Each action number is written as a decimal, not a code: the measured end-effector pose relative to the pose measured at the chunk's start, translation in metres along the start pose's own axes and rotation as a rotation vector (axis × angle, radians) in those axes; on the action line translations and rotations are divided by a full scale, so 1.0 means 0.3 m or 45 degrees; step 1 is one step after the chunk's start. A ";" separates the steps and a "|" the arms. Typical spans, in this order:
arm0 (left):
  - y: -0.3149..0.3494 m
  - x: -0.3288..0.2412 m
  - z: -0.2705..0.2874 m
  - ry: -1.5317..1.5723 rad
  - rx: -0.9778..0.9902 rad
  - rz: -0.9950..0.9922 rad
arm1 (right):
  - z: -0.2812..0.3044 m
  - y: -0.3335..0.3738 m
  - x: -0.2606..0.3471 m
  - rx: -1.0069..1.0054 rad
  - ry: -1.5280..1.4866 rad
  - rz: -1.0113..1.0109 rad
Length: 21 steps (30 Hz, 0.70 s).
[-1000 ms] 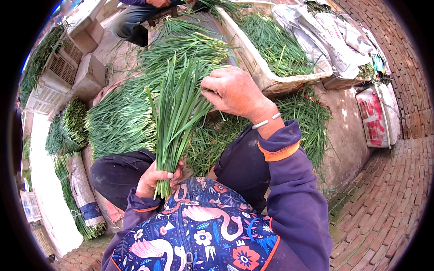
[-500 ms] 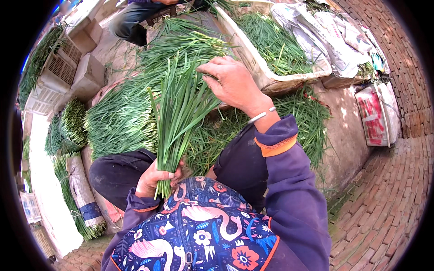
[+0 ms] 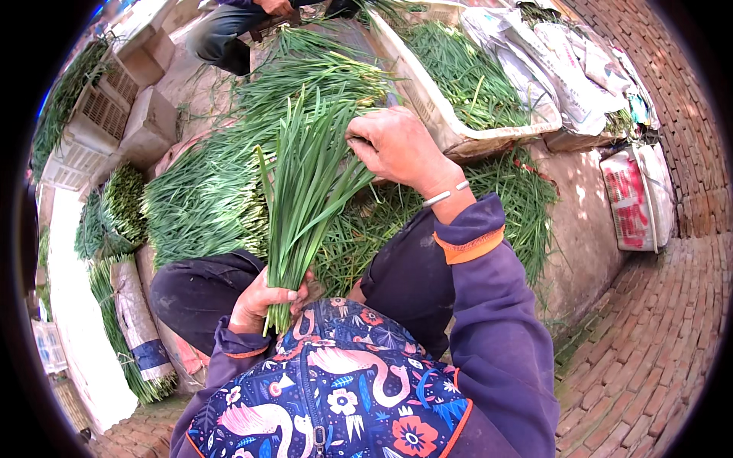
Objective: The person sorts through bunches of green chives, removing individual yellowed or damaged blades by hand and gathering the cleaned chives into a bundle.
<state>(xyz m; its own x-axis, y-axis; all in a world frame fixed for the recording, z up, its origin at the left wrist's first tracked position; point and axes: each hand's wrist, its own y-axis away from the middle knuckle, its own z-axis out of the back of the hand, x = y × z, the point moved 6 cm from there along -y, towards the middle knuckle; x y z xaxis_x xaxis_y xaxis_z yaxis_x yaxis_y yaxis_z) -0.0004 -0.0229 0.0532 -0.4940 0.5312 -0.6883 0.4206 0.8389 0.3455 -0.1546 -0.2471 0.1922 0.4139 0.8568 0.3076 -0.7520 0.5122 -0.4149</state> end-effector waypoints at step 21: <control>-0.050 0.025 0.031 -0.453 0.030 -0.018 | 0.169 0.025 0.049 -0.313 0.221 0.068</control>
<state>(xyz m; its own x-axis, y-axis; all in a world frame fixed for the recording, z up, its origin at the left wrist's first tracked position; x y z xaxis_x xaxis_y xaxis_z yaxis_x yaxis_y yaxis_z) -0.0032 -0.0328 0.0368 -0.2058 0.4413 -0.8735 0.4353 0.8407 0.3222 -0.1800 -0.2337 0.2371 0.4742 0.8695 0.1378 -0.6369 0.4470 -0.6281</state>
